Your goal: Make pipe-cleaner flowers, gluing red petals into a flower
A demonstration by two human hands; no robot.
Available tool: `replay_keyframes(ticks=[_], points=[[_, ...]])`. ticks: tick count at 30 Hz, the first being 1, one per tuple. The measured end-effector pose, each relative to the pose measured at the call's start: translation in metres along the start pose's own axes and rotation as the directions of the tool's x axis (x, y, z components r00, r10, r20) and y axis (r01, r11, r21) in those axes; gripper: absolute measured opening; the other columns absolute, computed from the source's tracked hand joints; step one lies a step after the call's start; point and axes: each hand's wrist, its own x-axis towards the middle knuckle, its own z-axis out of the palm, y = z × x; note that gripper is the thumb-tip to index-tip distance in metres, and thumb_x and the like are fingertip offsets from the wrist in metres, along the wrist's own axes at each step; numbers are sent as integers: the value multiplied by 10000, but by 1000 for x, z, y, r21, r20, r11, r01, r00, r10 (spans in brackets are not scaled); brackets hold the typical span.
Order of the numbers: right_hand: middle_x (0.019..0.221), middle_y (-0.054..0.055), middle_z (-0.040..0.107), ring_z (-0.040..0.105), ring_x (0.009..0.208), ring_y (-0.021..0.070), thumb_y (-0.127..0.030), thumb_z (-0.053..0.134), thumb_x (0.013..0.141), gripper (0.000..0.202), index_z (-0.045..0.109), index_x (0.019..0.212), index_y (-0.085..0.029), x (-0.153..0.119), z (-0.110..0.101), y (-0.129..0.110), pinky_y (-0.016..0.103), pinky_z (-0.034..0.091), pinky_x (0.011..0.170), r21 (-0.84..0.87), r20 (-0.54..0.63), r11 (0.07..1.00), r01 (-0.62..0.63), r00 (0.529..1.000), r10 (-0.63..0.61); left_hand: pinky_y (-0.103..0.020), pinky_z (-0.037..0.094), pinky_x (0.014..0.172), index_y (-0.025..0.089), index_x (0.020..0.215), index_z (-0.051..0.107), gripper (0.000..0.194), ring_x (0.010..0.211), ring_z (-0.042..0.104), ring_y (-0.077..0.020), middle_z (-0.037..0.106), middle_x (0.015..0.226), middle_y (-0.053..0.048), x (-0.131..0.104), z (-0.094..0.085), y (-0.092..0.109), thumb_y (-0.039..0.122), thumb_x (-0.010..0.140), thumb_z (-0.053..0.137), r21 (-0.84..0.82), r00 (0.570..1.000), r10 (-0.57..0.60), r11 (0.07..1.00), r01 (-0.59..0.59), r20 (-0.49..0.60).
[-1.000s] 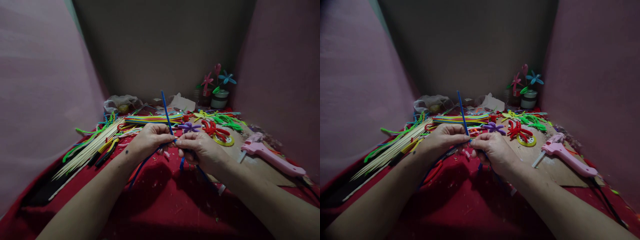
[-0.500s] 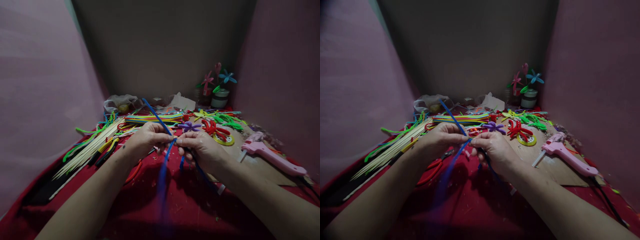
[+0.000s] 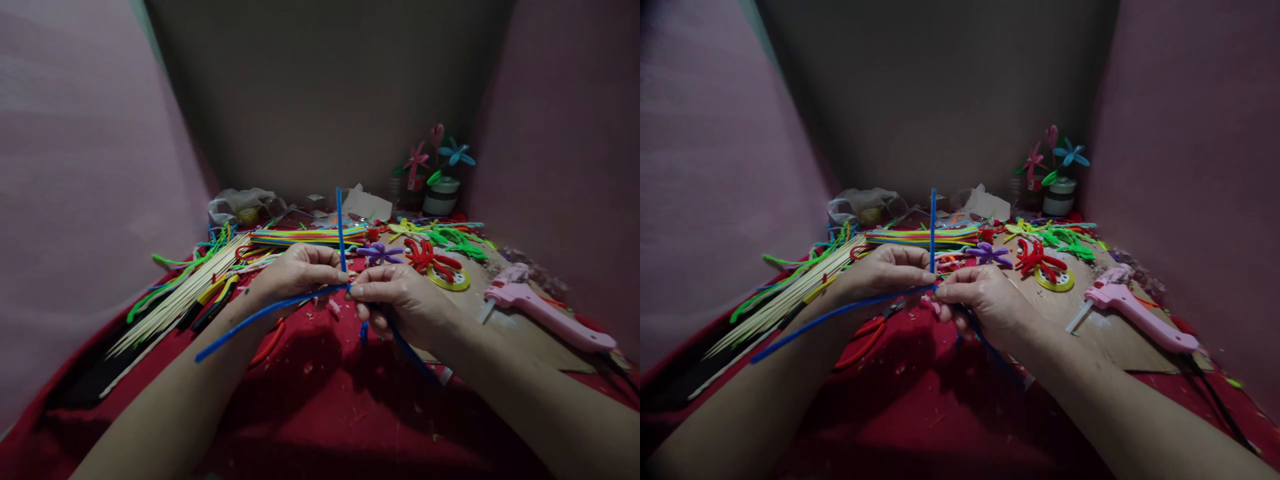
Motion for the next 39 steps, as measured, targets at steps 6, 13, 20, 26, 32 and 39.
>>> replay_keyframes(ticks=[6, 13, 20, 26, 32, 39], points=[[488, -28, 589, 429, 313, 47, -200, 650, 682, 116, 550, 649, -151, 1, 3, 1, 152, 344, 277, 61, -111, 997, 44, 993, -37, -194, 354, 427, 113, 718, 627, 112, 415, 438, -58, 533, 517, 29, 3, -2, -7, 192, 646, 660, -52, 997, 57, 997, -60, -57], [517, -27, 594, 472, 342, 58, -217, 652, 699, 118, 550, 690, -157, -1, 8, 4, 165, 393, 304, 147, -143, 988, 56, 989, -35, -193, 344, 414, 108, 704, 629, 108, 407, 430, -58, 539, 520, 23, 1, -1, -5, 198, 647, 648, 10, 994, 75, 997, -75, -76], [469, -30, 572, 426, 300, 47, -207, 640, 690, 142, 553, 599, -141, -1, 5, 4, 162, 369, 283, 20, -43, 999, 32, 999, -32, -187, 315, 439, 115, 652, 599, 107, 424, 413, -47, 506, 498, 34, 1, -2, -2, 209, 657, 649, 47, 998, 49, 998, -47, -44], [459, -23, 589, 421, 261, 48, -172, 619, 679, 81, 595, 621, -121, -7, 2, -2, 148, 320, 246, -116, 137, 992, -56, 988, 72, -182, 303, 450, 121, 635, 557, 131, 441, 408, -41, 502, 519, 33, 0, -2, 3, 205, 653, 656, 35, 997, -48, 998, 46, 65], [464, -23, 592, 433, 276, 49, -170, 626, 675, 76, 588, 629, -124, -8, 2, -3, 149, 344, 264, -58, 183, 995, -83, 979, 92, -179, 308, 431, 118, 631, 551, 129, 416, 401, -38, 482, 502, 35, -1, -2, 3, 192, 657, 653, -43, 992, -70, 996, 75, 105], [484, -28, 578, 420, 301, 39, -190, 641, 665, 131, 537, 604, -139, -4, 4, -3, 146, 357, 274, 75, -50, 997, 13, 999, -9, -173, 359, 416, 113, 656, 577, 121, 424, 391, -41, 455, 496, 45, 0, -2, -2, 197, 666, 663, -98, 992, 121, 987, -125, -45]])
